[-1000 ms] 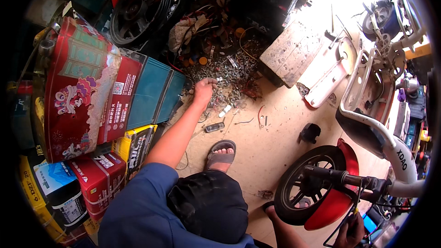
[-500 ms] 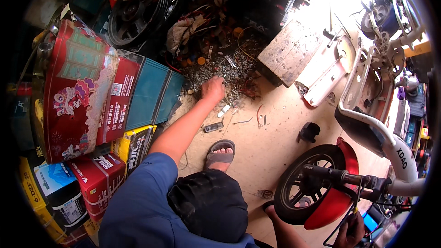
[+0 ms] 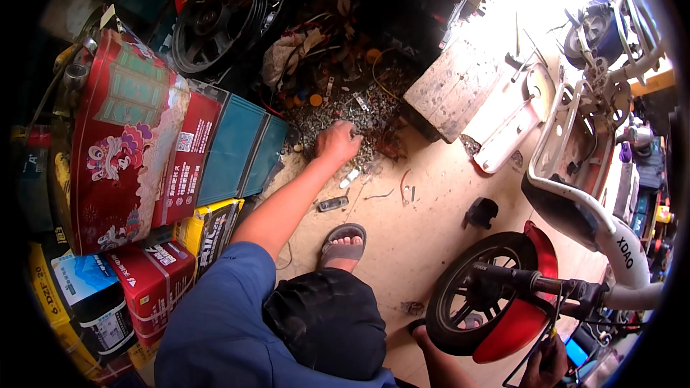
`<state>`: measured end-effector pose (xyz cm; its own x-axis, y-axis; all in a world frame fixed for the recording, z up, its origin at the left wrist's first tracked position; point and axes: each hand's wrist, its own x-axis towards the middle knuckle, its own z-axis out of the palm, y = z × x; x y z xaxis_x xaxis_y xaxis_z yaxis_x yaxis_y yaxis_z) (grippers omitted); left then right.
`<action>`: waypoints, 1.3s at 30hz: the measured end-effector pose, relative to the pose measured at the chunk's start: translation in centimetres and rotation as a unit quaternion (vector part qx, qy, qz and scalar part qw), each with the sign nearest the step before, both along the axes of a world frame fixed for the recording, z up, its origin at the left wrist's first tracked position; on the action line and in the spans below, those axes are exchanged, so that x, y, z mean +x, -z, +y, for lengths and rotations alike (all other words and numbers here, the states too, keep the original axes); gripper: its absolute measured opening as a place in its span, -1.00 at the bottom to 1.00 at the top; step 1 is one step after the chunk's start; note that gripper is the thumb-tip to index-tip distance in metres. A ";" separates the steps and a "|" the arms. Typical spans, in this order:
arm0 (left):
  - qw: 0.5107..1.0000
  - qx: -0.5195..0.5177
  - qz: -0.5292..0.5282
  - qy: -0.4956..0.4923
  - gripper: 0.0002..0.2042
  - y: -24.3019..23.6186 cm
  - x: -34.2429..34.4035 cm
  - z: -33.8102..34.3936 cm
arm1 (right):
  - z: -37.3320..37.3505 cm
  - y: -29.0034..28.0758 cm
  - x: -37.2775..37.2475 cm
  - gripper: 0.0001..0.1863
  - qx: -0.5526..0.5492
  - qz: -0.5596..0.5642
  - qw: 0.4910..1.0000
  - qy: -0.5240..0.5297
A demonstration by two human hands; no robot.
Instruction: The person reaches into the central chassis of an electric scooter to manipulate internal components by hand and then sorts through small hardware in a container and on the floor.
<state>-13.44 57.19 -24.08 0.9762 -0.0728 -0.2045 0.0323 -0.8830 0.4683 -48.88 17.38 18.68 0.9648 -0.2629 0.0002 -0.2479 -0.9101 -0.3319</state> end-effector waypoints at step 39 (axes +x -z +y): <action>0.973 0.085 -0.143 0.159 -0.66 1.8 13.0 -8.6 | 0.3 0.2 -0.8 -0.81 -0.035 0.024 0.997 0.062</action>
